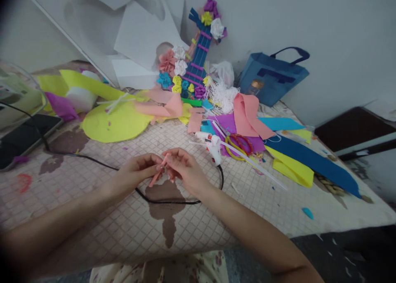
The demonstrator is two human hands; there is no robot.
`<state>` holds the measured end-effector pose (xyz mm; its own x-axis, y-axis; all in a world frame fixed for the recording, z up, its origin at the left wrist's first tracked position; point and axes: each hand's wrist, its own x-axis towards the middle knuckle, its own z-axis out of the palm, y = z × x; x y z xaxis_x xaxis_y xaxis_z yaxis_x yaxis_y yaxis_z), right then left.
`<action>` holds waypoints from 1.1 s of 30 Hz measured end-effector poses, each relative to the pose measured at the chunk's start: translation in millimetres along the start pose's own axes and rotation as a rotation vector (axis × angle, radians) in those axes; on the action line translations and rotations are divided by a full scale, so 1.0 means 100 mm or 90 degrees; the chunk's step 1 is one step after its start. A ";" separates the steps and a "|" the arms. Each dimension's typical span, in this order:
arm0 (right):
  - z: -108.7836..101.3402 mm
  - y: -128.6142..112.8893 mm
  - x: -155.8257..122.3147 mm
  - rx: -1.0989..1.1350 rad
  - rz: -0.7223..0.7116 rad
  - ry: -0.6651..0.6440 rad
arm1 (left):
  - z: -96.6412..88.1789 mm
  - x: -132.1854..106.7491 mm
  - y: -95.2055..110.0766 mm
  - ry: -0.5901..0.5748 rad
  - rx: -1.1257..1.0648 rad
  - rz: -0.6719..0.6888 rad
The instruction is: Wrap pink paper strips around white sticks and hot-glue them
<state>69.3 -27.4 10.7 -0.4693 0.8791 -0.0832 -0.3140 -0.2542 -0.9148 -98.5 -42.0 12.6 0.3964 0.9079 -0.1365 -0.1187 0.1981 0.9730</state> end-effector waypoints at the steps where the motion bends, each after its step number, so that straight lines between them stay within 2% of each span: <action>1: 0.00 -0.01 0.00 0.003 0.002 0.002 | 0.00 0.00 0.00 0.001 -0.001 0.000; 9: -0.01 0.01 -0.01 -0.019 -0.028 0.048 | 0.01 -0.01 0.00 -0.033 -0.007 -0.015; 13: -0.02 0.00 -0.01 0.002 -0.039 0.053 | 0.01 -0.02 0.00 -0.033 -0.014 -0.009; 17: -0.03 0.03 -0.03 -0.034 -0.055 0.067 | 0.01 -0.02 0.00 -0.022 -0.017 -0.009; 20: -0.01 0.03 -0.03 -0.032 -0.064 0.053 | 0.01 -0.02 0.00 -0.011 -0.022 0.011; 24: 0.00 0.01 -0.04 0.015 -0.078 0.036 | 0.01 -0.02 0.03 -0.041 -0.030 0.050; 28: -0.02 -0.01 -0.06 -0.001 -0.068 0.017 | 0.01 -0.03 0.06 -0.060 -0.008 0.089; 33: -0.04 0.01 -0.07 -0.036 -0.091 0.003 | 0.02 -0.05 0.07 -0.028 0.026 0.120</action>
<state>75.5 -32.6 8.5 -0.4189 0.9068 0.0468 -0.3293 -0.1037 -0.9385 -99.3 -46.0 20.0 0.4103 0.9103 0.0556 -0.1573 0.0106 0.9875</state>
